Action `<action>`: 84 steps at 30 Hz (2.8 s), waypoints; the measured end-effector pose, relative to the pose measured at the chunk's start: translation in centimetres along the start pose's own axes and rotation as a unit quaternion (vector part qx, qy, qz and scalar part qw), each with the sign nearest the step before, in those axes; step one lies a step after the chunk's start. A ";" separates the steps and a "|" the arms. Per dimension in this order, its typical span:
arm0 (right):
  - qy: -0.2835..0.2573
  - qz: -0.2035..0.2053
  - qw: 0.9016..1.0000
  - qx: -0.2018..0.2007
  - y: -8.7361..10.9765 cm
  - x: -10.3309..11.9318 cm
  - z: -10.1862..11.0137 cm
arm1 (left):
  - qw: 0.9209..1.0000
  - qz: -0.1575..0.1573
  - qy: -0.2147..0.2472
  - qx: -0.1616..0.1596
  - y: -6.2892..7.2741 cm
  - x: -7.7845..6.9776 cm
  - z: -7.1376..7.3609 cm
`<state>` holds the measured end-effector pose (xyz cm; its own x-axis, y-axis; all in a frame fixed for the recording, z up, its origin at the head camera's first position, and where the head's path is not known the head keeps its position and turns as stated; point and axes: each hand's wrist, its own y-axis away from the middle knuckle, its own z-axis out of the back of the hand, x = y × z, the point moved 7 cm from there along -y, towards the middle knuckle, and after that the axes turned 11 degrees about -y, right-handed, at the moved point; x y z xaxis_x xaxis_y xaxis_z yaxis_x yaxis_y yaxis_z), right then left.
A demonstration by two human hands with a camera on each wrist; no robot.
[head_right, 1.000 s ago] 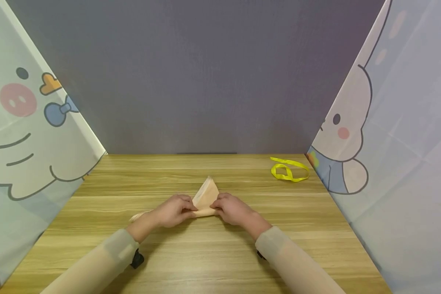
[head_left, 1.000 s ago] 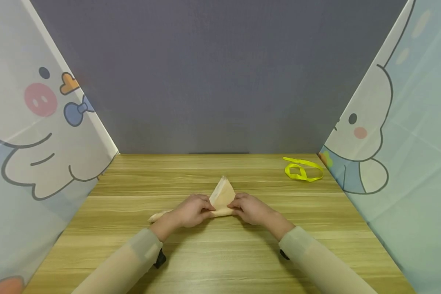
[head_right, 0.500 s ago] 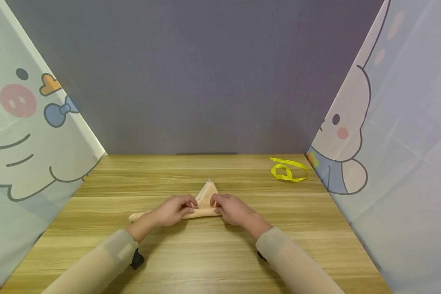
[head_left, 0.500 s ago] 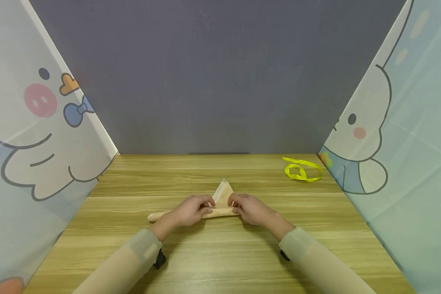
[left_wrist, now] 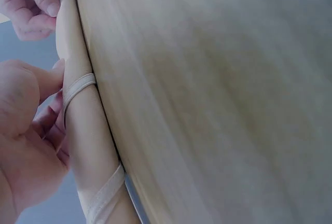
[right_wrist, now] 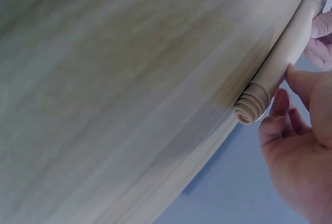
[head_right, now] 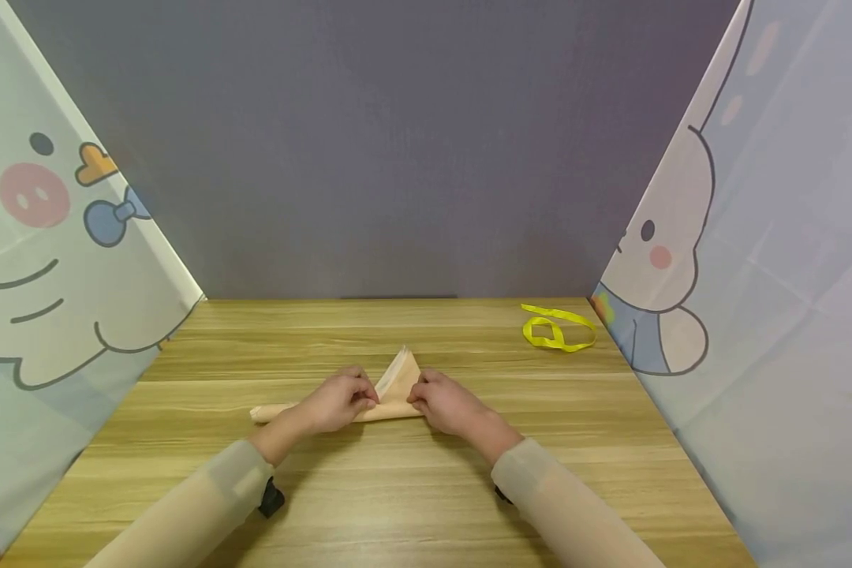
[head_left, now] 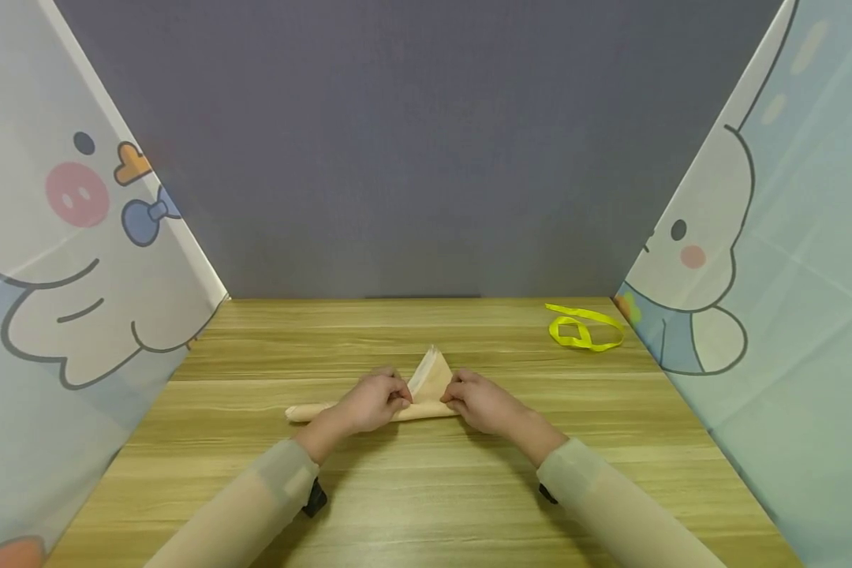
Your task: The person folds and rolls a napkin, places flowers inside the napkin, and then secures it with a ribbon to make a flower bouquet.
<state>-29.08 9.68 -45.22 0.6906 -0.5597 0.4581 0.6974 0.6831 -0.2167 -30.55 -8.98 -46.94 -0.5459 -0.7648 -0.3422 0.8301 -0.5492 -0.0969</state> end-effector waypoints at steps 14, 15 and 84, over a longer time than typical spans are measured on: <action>0.013 -0.025 0.999 0.033 0.2 -0.2 -0.4 | 0.993 -0.086 -0.080 -0.033 0.4 -1.1 0.5; 0.012 -0.028 0.999 0.036 0.3 -0.3 -0.5 | 0.992 -0.089 -0.084 -0.035 0.5 -1.1 0.5; -0.015 -0.041 0.999 0.015 0.4 -1.1 0.2 | 0.999 -0.040 -0.002 -0.013 0.8 -0.1 0.5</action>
<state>-29.59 10.64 -45.62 0.6257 -0.6000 0.4984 0.7446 0.6498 -0.1525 -29.90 -9.52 -46.52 -0.6108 -0.7206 -0.3281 0.7866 -0.5994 -0.1479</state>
